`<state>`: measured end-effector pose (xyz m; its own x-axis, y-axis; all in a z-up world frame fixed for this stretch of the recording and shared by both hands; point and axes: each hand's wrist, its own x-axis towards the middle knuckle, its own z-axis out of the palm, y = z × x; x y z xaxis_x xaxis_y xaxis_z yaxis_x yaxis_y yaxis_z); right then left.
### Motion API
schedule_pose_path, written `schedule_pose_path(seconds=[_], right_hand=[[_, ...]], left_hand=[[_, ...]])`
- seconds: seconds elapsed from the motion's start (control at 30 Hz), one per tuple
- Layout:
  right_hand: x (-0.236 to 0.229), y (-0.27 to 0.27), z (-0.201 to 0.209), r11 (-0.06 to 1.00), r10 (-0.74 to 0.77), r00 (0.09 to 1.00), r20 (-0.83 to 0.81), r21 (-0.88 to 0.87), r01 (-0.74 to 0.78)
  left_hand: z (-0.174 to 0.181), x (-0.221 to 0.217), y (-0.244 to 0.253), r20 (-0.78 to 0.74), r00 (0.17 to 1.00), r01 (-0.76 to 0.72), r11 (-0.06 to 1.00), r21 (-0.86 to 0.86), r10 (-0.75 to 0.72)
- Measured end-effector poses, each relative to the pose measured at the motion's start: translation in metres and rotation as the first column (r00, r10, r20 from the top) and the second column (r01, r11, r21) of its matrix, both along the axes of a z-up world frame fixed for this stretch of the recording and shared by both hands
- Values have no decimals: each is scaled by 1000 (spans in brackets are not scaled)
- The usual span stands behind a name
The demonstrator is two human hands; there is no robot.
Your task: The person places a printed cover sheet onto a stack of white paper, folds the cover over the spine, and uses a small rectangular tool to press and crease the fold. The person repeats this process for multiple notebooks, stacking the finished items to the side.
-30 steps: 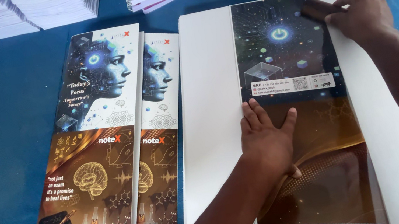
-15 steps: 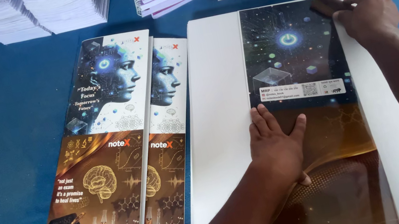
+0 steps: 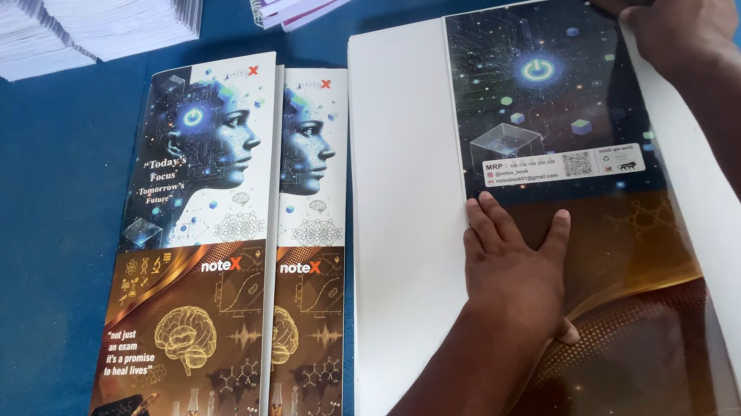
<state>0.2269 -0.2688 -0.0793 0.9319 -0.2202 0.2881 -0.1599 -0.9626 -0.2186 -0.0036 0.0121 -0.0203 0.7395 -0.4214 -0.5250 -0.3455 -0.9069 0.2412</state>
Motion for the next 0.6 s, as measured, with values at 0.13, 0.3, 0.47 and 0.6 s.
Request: schedule_pose_path(seconds=[0.13,0.3,0.47,0.6], right_hand=[[-5,-8,-5,994,54,998,-12,91,-53],[-17,-11,-6,981,195,978,78,-1,-196],[-40,-5,-3,983,159,987,15,96,-160],[-59,1,1,981,164,985,48,95,-168]], left_hand=[[-4,-2,1,23,1000,-8,1000,-20,9],[-6,-1,0,11,1000,-19,1000,0,19],[-11,1,-1,10,1000,-28,999,-19,28],[-12,1,-2,0,999,-38,999,-3,38]])
